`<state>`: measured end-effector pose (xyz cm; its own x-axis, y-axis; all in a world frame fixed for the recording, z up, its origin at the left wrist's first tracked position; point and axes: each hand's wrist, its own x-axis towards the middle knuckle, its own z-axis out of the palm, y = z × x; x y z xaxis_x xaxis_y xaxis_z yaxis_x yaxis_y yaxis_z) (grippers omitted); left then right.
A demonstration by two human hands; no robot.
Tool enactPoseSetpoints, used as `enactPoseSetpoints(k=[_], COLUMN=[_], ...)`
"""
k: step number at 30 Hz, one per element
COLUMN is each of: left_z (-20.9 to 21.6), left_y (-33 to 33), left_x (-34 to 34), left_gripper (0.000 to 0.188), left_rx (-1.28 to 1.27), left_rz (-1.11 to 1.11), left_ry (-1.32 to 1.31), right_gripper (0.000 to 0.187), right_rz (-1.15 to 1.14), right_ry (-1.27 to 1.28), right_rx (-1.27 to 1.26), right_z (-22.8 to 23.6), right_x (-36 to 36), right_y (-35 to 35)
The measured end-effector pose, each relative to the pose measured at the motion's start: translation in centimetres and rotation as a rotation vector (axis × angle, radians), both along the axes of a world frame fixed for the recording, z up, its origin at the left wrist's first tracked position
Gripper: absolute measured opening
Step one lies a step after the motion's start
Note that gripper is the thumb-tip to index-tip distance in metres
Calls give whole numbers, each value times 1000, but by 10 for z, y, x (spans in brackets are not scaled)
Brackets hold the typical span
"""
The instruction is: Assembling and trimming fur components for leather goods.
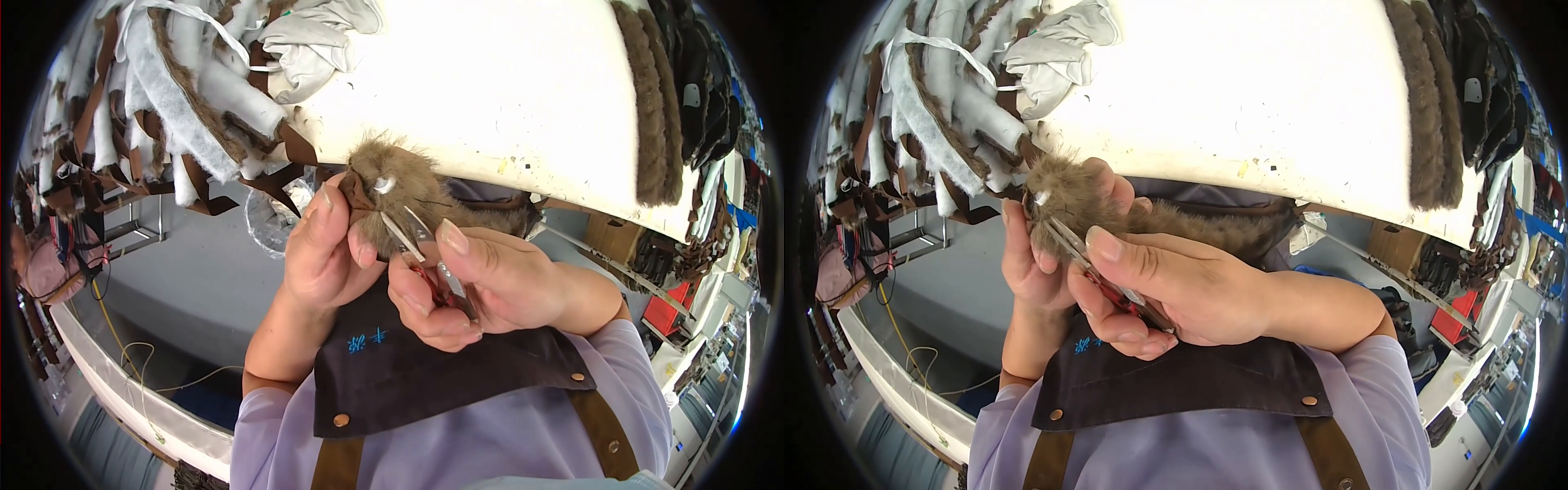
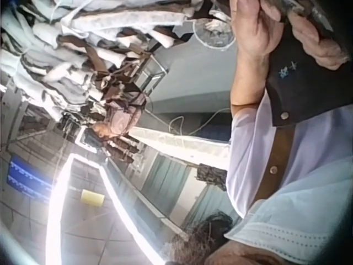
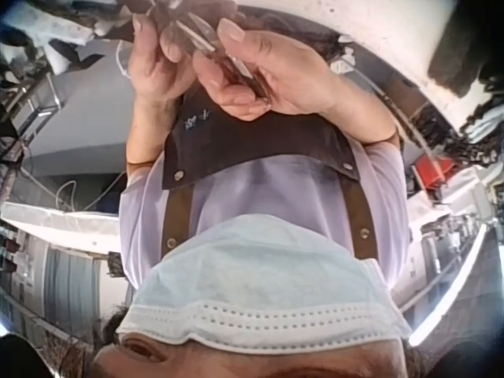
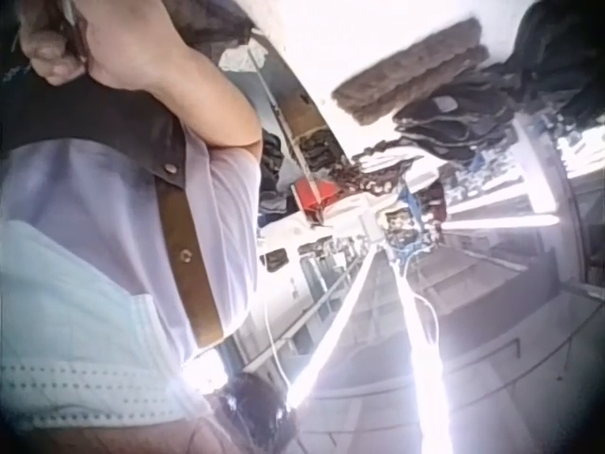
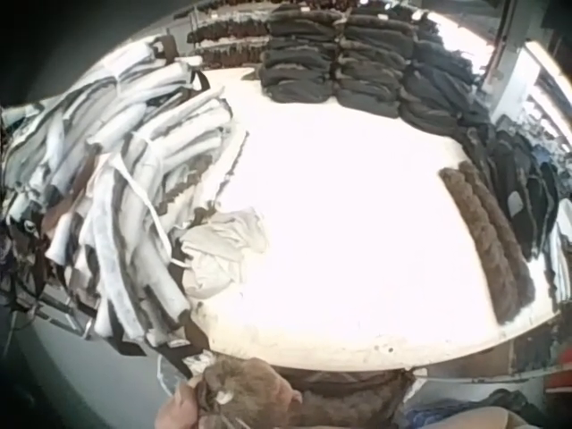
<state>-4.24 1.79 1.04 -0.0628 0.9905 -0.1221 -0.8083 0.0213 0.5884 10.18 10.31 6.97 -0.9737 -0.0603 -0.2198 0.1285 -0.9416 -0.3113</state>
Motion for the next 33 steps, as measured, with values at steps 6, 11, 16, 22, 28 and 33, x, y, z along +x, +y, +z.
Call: enactPoseSetpoints(k=[6,11,16,22,28,33], left_z=[2,6,15,2,24,-9], left_y=[1,3,8,5,14,0], left_x=[0,0,0,-5,6,-8], left_gripper=[36,35,36,39,44,51], left_rx=[-3,-5,-2,-18,-213,111], left_rz=[-9,-21,-16,-53,-27,-135], left_ry=[12,25,175,-23,-240,-353], right_gripper=[53,50,40,38,43,45], right_rz=[-25,-57,-117,-198,-800,-534], right_ry=[-25,-23,-59,-18,-42,-150], right_rx=[-4,-1,18,20,1232,1618], right_z=[3,0,-10,-11,-30,-24], right_x=[-1,-2,-2,-2,-2,-5], right_y=[0,-2,0,4,27,28])
